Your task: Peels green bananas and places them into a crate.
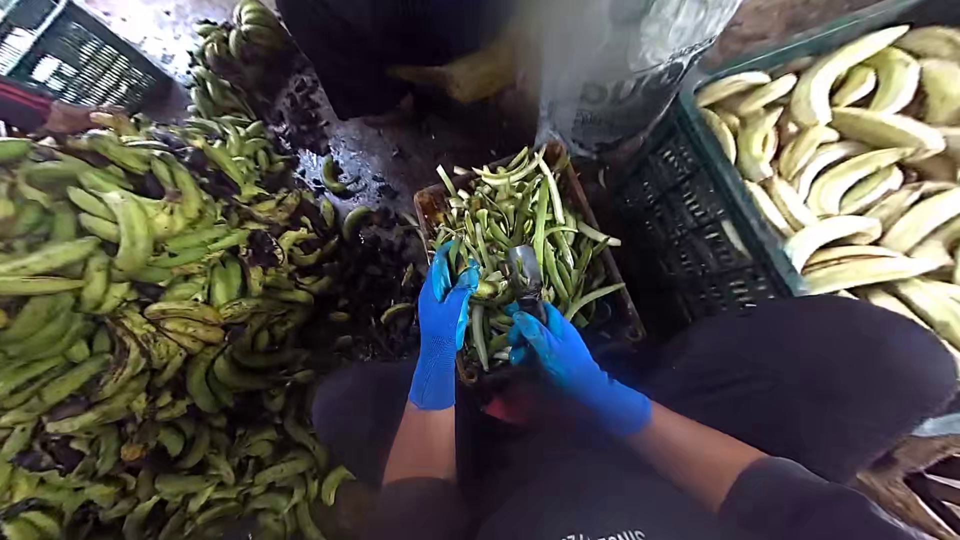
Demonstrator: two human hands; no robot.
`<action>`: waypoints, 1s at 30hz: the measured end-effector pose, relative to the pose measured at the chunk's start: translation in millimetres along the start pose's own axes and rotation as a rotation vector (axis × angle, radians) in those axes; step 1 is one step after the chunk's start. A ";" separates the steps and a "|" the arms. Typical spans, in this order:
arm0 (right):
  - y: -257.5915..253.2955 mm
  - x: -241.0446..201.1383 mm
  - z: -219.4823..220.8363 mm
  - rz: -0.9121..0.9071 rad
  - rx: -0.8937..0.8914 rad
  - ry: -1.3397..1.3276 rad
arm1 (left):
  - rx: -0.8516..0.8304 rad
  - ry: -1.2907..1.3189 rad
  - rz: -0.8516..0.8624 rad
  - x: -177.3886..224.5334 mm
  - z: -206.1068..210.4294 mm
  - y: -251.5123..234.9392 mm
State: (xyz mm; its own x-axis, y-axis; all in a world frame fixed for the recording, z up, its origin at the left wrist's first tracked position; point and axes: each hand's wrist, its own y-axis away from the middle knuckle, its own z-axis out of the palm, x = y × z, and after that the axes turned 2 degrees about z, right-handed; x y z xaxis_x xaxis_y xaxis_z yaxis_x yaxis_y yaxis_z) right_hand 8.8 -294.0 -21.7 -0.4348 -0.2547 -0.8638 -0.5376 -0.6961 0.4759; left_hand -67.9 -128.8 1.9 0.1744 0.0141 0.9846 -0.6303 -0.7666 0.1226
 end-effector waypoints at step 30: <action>16.6 -31.0 -1.0 0.054 -0.411 -0.070 | -0.062 0.585 0.350 96.5 -19.5 -13.8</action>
State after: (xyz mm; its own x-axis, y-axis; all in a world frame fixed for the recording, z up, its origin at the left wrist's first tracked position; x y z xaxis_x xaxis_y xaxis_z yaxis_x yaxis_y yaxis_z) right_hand 14.1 -298.3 12.9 -0.5102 -0.2619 -0.8192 -0.1854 -0.8966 0.4022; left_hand -57.1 -104.3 97.6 -0.4740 0.1294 0.8710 -0.6199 -0.7515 -0.2257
